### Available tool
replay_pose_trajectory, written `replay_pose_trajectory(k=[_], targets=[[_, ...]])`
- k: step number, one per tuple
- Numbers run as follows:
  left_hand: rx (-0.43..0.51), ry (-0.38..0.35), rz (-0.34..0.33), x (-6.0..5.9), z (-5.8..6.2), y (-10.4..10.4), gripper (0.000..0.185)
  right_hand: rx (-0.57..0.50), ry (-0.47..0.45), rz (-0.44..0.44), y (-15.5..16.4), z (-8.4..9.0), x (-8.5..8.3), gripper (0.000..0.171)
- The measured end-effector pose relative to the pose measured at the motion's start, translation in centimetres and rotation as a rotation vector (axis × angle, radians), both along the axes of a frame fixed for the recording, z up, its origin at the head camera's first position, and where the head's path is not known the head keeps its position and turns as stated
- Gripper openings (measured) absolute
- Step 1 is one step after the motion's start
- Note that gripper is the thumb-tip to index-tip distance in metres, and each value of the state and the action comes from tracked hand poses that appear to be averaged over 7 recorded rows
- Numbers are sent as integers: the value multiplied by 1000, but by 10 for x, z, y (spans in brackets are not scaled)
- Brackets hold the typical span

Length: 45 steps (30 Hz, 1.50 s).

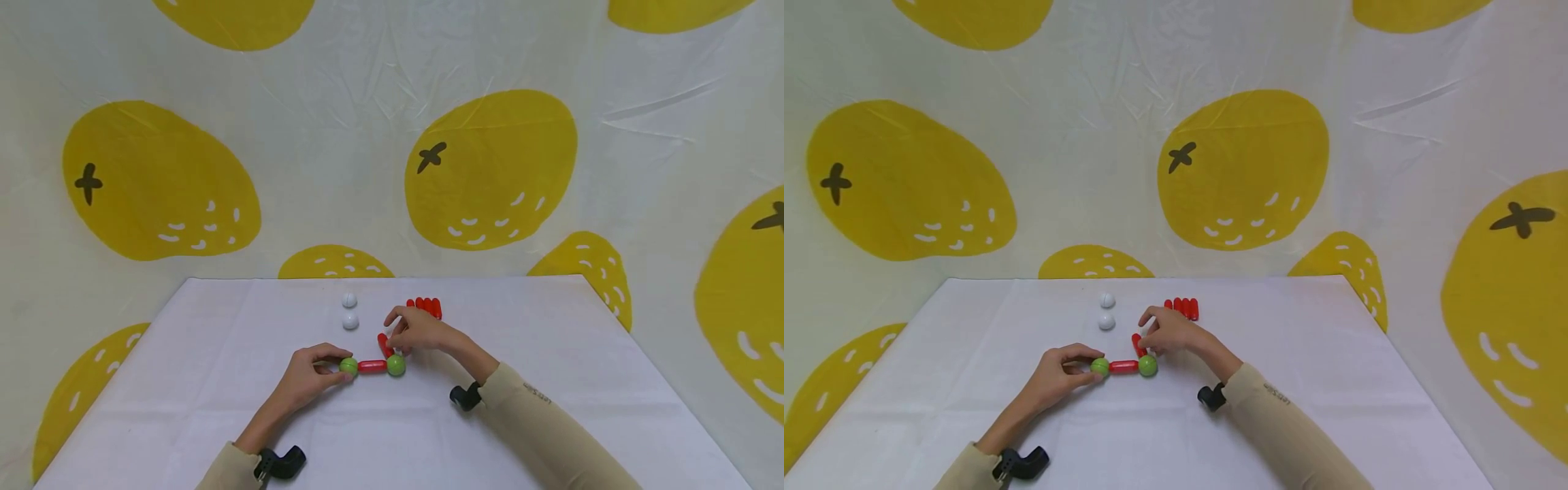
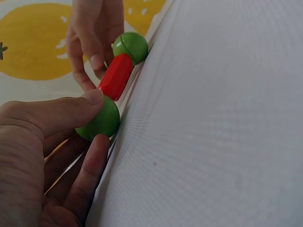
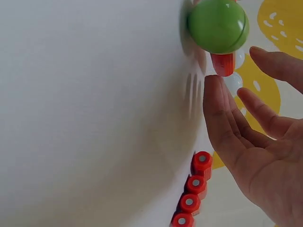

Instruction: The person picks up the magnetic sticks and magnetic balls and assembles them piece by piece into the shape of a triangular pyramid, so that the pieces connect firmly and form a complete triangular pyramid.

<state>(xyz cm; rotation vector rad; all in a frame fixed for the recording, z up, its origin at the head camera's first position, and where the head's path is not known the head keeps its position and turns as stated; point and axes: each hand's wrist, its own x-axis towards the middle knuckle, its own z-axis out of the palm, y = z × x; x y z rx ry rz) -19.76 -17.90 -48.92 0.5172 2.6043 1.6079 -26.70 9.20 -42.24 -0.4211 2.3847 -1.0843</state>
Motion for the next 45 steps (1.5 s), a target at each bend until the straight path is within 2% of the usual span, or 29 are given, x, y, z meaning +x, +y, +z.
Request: replay_pose_trajectory(k=[6,15,20,24,29,32,39,45], targets=[[-3,2,6,0,-6,0,33,-1,39,-16,-9,1,-7,41],[8,35,3,1,-14,1,33,7,136,11,-33,-6,-25,33],[11,29,1,0,-15,2,33,3,153,31,-45,-8,-32,34],[15,29,2,1,-14,2,33,13,151,65,-53,-11,-35,36],[15,34,6,1,-15,2,32,48,167,97,-61,-16,-39,31],[23,31,0,1,-15,1,31,48,181,95,-64,-17,-39,27],[40,14,7,2,-15,2,30,35,172,120,-69,-17,-38,33],[49,7,9,3,-14,4,30,35,169,118,-69,-19,-37,29]])
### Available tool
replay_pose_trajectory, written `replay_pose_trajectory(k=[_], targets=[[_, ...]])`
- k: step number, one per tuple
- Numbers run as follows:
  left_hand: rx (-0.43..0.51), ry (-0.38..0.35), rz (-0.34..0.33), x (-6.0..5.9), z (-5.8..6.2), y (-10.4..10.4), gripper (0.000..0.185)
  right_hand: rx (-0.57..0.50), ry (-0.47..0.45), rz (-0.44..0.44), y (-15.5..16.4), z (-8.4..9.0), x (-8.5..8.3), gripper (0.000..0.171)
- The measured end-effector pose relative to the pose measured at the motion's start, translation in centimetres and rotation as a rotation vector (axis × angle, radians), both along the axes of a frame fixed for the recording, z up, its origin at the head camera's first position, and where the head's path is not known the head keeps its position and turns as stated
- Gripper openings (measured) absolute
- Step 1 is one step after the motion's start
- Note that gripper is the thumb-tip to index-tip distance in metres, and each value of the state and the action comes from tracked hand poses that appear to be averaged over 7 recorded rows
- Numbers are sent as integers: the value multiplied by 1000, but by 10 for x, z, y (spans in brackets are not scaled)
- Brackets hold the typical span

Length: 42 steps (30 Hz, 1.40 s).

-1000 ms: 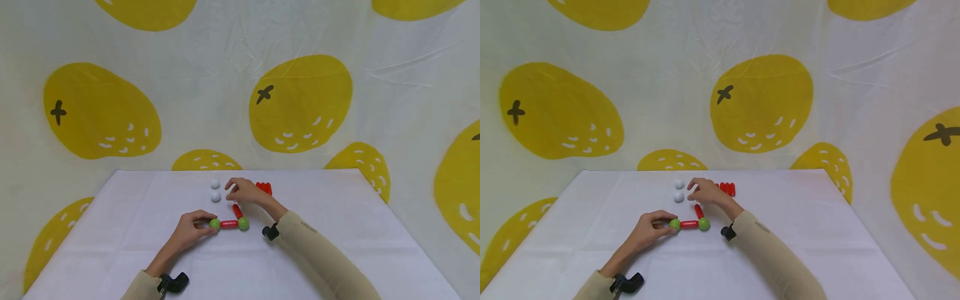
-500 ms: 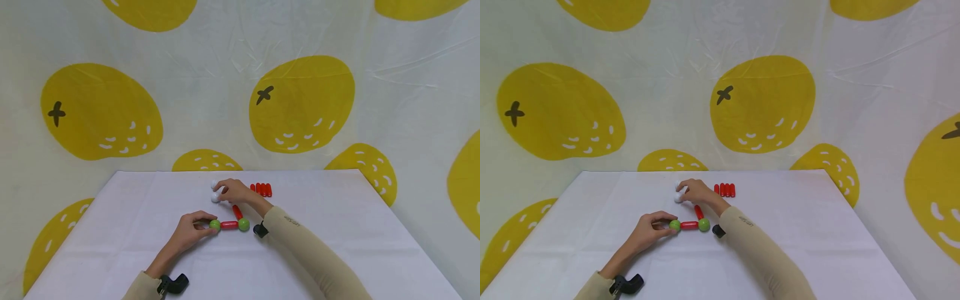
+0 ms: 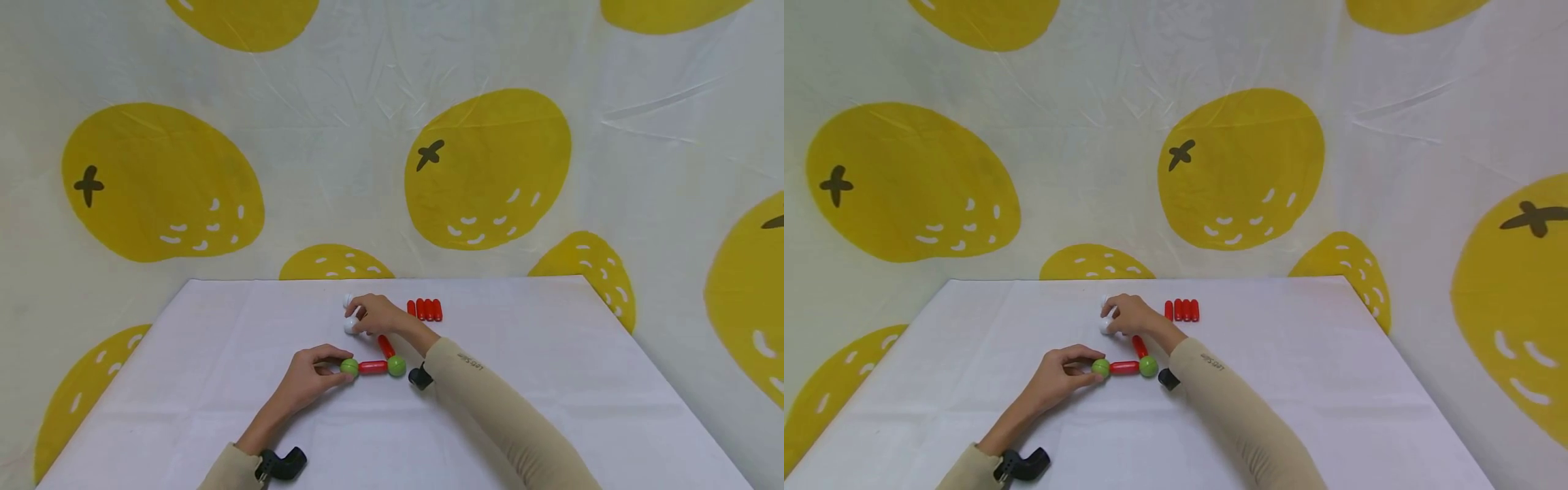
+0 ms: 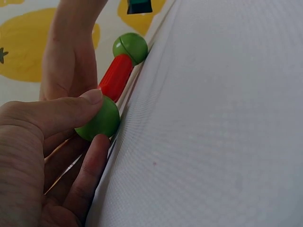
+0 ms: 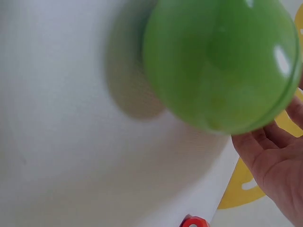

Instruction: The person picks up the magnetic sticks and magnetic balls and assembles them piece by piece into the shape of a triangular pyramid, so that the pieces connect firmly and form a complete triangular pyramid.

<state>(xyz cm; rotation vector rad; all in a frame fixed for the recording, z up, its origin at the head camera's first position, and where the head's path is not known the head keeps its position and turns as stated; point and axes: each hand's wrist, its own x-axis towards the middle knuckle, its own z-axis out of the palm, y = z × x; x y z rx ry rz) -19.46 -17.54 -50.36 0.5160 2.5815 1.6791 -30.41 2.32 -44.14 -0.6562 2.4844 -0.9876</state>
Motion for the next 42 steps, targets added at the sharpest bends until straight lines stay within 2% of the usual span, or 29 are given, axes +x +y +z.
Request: replay_pose_trajectory(k=[11,16,29,42], targets=[[-9,14,1,-1,-1,0,29,-64,-37,-26,8,1,3,31],[-14,10,3,-1,-1,0,29,-90,-23,-45,12,5,6,37],[-17,3,4,-1,-1,-1,31,-36,-29,-99,31,5,9,33],[-34,-5,16,0,0,0,31,-28,-106,-143,40,-2,11,34]])
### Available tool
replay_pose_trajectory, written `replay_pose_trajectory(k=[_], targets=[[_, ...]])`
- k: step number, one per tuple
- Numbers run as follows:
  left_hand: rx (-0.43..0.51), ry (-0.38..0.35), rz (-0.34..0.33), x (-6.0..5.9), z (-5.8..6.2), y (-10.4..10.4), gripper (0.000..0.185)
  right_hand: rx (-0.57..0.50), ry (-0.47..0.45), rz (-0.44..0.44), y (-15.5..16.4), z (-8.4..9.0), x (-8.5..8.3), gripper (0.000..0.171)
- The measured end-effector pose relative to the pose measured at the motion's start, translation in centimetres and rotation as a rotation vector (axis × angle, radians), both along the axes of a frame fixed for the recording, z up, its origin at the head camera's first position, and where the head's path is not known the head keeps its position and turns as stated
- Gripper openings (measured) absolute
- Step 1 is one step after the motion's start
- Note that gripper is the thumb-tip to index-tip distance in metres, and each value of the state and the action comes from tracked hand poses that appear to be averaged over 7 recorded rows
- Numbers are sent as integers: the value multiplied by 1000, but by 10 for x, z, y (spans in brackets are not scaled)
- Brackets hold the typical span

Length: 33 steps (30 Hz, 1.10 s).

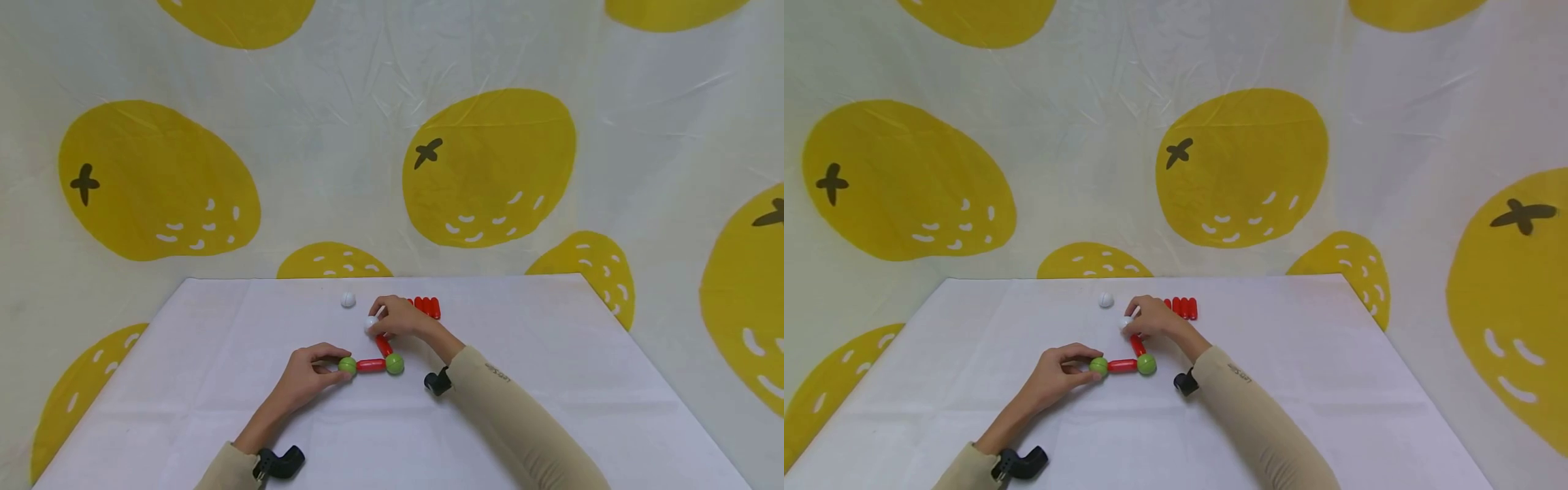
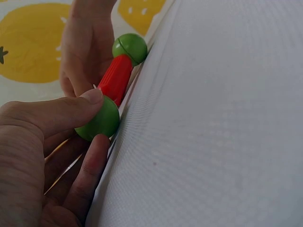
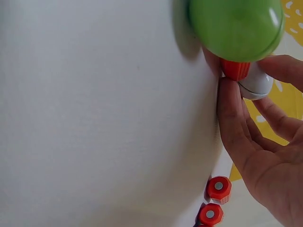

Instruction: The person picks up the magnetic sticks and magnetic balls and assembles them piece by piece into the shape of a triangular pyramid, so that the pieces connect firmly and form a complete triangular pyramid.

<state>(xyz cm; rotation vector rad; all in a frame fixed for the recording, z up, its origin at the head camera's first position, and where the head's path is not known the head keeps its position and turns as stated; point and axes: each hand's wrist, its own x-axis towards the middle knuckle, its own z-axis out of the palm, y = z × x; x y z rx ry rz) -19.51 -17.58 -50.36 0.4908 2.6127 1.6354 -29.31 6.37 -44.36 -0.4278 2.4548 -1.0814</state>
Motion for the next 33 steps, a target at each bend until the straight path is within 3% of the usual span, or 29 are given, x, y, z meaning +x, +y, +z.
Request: replay_pose_trajectory(k=[33], targets=[[21,7,-7,0,1,-1,30,-9,-32,-14,7,8,3,32]])
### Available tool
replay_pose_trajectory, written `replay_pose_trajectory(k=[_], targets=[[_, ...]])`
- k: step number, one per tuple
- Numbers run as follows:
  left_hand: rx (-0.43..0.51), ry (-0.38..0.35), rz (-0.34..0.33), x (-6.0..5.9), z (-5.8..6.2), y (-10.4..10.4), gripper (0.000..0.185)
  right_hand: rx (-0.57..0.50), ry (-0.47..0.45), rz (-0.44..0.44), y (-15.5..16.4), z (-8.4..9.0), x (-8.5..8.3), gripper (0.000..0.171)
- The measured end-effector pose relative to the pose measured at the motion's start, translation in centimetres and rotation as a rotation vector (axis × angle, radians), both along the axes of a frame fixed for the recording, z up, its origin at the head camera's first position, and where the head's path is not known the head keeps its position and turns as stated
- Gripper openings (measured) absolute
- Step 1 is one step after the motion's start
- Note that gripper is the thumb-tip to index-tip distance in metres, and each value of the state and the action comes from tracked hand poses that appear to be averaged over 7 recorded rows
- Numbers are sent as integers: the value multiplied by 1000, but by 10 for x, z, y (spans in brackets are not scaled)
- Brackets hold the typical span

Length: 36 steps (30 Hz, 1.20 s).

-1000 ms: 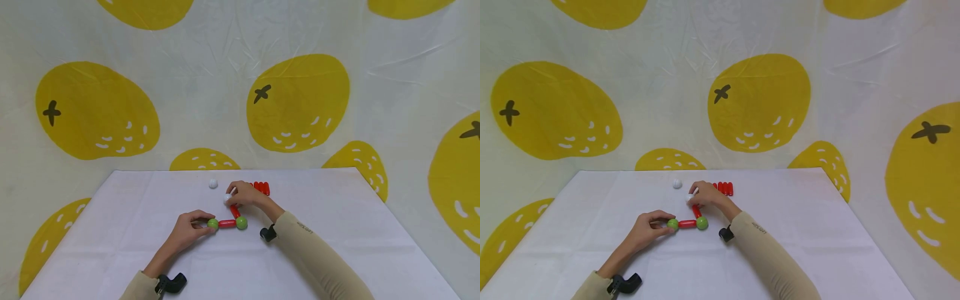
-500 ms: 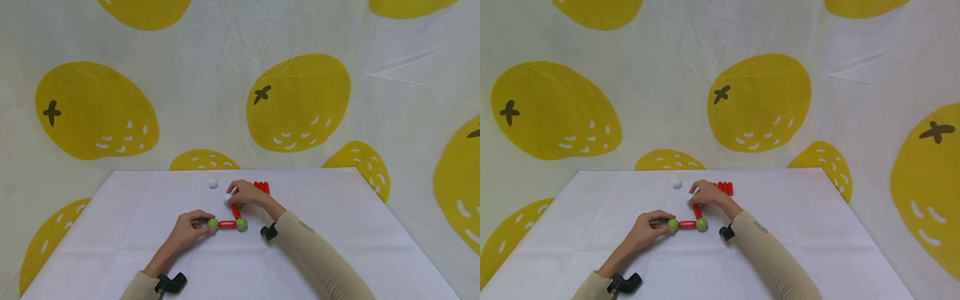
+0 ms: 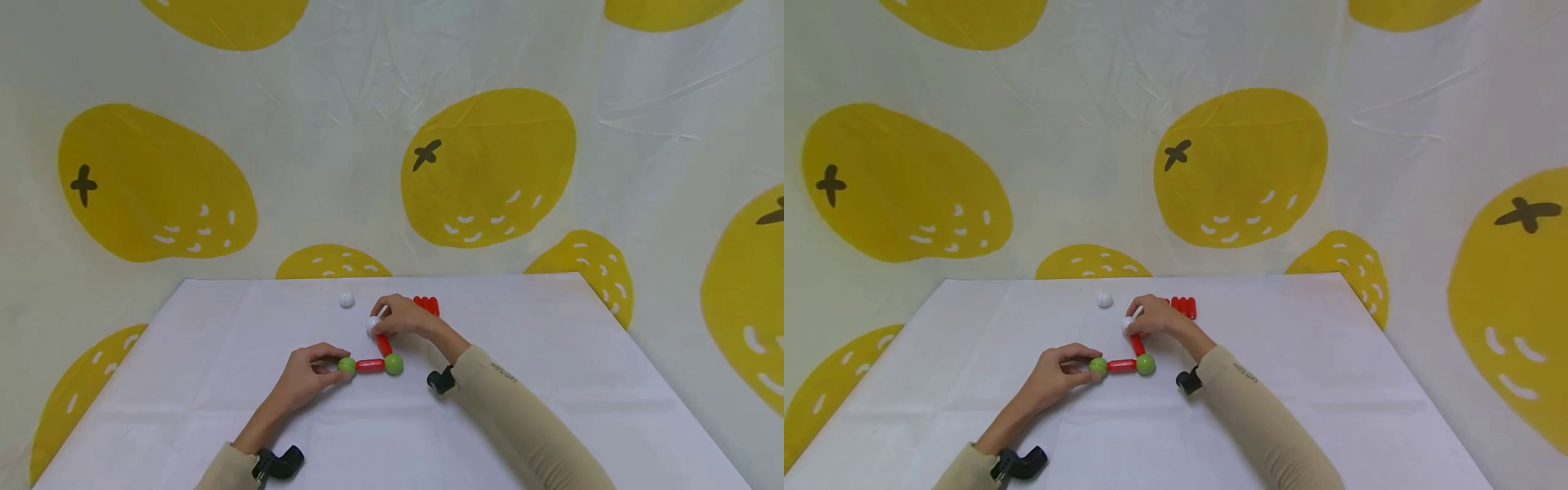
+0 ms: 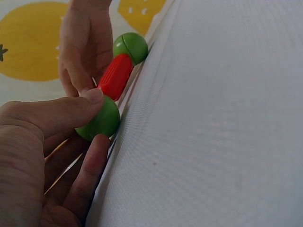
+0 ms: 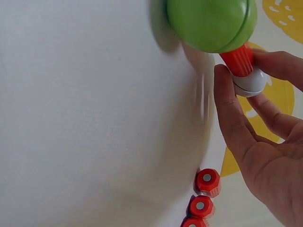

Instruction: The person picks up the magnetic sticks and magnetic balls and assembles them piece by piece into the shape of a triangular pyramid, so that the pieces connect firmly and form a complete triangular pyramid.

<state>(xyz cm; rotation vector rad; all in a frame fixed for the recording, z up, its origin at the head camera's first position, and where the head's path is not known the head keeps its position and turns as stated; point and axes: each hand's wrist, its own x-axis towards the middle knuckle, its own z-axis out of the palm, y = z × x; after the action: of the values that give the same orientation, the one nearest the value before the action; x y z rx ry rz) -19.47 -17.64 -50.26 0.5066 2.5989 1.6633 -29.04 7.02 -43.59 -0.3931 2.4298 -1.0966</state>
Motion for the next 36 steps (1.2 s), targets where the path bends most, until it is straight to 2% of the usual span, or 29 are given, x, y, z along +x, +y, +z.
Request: replay_pose_trajectory(k=[9,17,36], targets=[[-13,3,1,-1,0,0,30,-12,-17,-12,2,0,1,32],[-23,12,5,-1,0,0,29,18,-13,-34,2,1,4,35],[-23,-7,13,0,3,0,29,23,-5,-27,3,-1,4,35]])
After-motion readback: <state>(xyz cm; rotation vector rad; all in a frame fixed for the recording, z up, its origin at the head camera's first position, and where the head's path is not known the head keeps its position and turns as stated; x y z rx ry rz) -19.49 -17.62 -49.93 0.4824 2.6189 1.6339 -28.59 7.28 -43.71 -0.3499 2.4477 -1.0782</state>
